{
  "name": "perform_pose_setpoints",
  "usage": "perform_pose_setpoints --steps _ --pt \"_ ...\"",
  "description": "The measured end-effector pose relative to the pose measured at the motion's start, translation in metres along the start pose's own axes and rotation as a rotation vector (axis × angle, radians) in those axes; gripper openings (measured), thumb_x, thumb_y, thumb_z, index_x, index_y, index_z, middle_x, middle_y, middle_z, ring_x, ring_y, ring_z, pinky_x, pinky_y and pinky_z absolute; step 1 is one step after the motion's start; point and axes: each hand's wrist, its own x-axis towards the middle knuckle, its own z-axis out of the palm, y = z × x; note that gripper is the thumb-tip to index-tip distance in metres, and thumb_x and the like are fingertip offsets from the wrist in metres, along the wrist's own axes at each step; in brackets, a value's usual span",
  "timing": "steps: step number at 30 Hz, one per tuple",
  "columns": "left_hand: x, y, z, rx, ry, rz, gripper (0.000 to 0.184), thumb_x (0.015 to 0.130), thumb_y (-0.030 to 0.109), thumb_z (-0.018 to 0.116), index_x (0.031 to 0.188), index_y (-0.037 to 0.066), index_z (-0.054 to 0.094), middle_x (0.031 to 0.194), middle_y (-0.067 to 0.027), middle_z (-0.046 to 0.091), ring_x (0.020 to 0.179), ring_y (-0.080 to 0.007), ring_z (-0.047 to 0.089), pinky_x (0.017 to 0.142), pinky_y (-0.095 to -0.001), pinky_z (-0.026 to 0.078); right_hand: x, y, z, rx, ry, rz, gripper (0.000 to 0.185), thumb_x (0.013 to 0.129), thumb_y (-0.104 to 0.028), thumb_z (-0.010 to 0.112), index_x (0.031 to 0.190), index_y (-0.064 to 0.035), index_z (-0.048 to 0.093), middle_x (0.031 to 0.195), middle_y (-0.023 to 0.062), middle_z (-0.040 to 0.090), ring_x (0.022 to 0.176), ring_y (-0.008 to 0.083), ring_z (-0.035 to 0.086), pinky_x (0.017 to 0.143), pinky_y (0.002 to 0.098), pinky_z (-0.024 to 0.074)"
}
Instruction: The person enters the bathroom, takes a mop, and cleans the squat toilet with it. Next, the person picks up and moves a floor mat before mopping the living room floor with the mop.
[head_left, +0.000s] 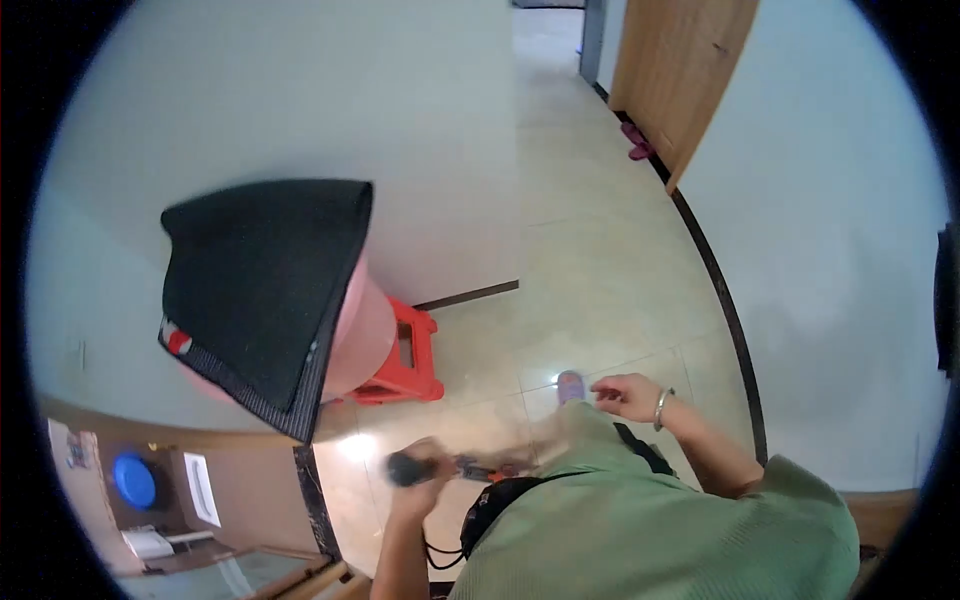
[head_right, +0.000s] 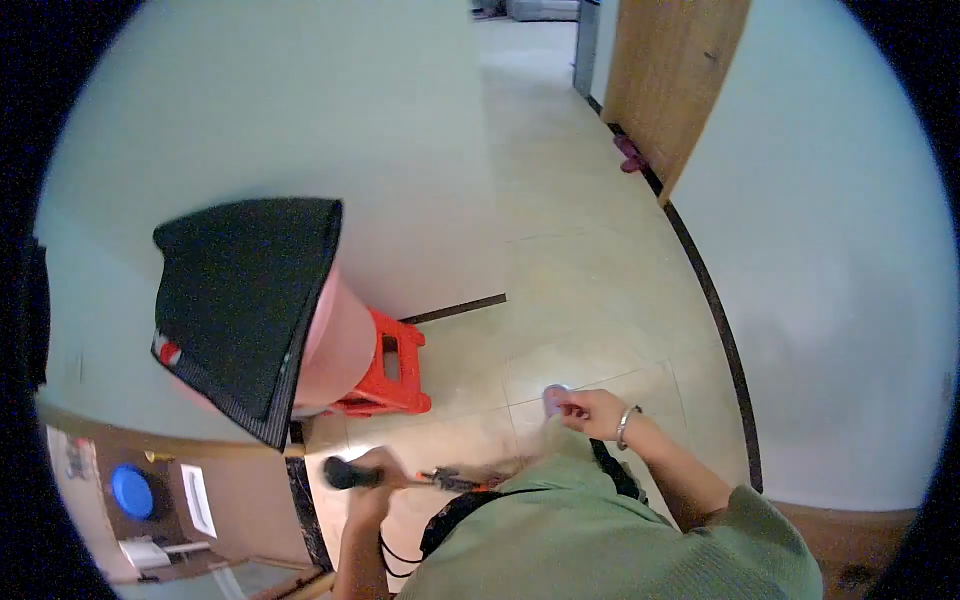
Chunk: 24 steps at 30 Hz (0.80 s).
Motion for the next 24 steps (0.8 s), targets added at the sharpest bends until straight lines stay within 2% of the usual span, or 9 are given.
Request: perform_pose_setpoints --steps 5,7,10,12,14,17,20,21,24 --pt "0.137 0.053 0.143 0.068 -0.556 0.145 0.016 0.064 0.002 0.064 0.077 0.0 0.056 0.072 -0.0096 0.053 0.068 -0.0216 0.052 0.061 -0.0299 0.041 0.029 -0.03 -0.033 -0.004 0.075 -0.467 0.063 0.072 -0.029 0.067 0.125 -0.0086 0.038 0.108 0.0104 0.054 0.093 0.0207 0.054 0.082 0.0315 0.0451" --pt "0.182 0.077 0.203 0.038 -0.611 0.238 0.018 0.065 0.003 0.065 0.08 0.0 0.055 0.076 -0.0105 0.053 0.07 -0.023 0.053 0.064 -0.0304 0.041 0.044 -0.024 -0.067 0.068 0.264 -0.733 0.046 0.075 -0.029 0.065 0.112 -0.0068 0.05 0.097 0.0108 0.058 0.082 0.0205 0.057 0.075 0.031 0.0468" --pt "0.247 0.103 0.263 0.172 -0.881 0.385 0.025 0.072 0.017 0.068 0.087 0.002 0.054 0.081 -0.0059 0.054 0.078 -0.0202 0.05 0.068 -0.0304 0.04 0.067 0.035 -0.117 0.254 0.364 -0.422 0.032 0.076 -0.029 0.063 0.098 -0.0055 0.057 0.086 0.0095 0.06 0.074 0.0188 0.057 0.069 0.0302 0.0467" --pt "0.293 0.121 0.272 0.622 -0.851 0.515 0.042 0.071 0.022 0.068 0.103 0.002 0.051 0.1 -0.0103 0.055 0.098 -0.0237 0.049 0.081 -0.0332 0.04 0.07 0.072 -0.144 0.39 0.399 -0.191 0.026 0.078 -0.029 0.062 0.088 -0.0046 0.061 0.079 0.0087 0.061 0.069 0.0176 0.057 0.065 0.0297 0.0466" --pt "0.341 0.084 0.257 0.595 -0.577 0.504 0.051 0.071 0.026 0.068 0.113 0.005 0.048 0.107 -0.0152 0.053 0.101 -0.0288 0.05 0.083 -0.0349 0.041 0.062 0.107 -0.193 0.225 0.618 -0.041 0.025 0.08 -0.026 0.06 0.067 -0.0034 0.06 0.064 0.0048 0.059 0.061 0.0129 0.054 0.057 0.0278 0.0442" --pt "0.39 -0.008 0.18 0.478 -0.295 -0.118 0.047 0.081 0.032 0.057 0.115 0.002 0.047 0.112 -0.0168 0.052 0.104 -0.0244 0.05 0.087 -0.0329 0.04 0.055 0.169 -0.246 0.393 0.954 -0.06 0.026 0.081 -0.025 0.058 0.067 -0.0036 0.061 0.063 0.0042 0.058 0.062 0.0101 0.053 0.057 0.0268 0.0433" --pt "0.367 -0.084 0.109 0.807 -0.155 -0.049 0.026 0.082 0.029 0.055 0.082 0.003 0.056 0.072 -0.0105 0.059 0.065 -0.0202 0.056 0.06 -0.032 0.044 0.05 0.189 -0.281 0.339 1.087 0.058 0.028 0.082 -0.026 0.057 0.066 -0.0031 0.06 0.064 0.0052 0.059 0.063 0.0106 0.054 0.058 0.0266 0.0434" --pt "0.346 -0.125 0.079 0.824 -0.229 -0.296 0.027 0.085 0.028 0.052 0.086 0.001 0.055 0.081 -0.0106 0.061 0.078 -0.0203 0.057 0.07 -0.0339 0.045 0.05 0.192 -0.295 0.269 1.127 0.155 0.029 0.083 -0.026 0.056 0.066 -0.0028 0.06 0.065 0.0059 0.06 0.063 0.011 0.054 0.059 0.0265 0.0437" --pt "0.282 -0.214 0.051 0.726 -0.466 -0.544 0.025 0.085 0.027 0.051 0.09 0.002 0.055 0.088 -0.0106 0.06 0.081 -0.0194 0.056 0.068 -0.0342 0.045 0.065 0.239 -0.333 0.147 1.2 0.175 0.03 0.083 -0.026 0.056 0.065 -0.0026 0.059 0.067 0.0061 0.06 0.065 0.0114 0.054 0.061 0.0266 0.0439"
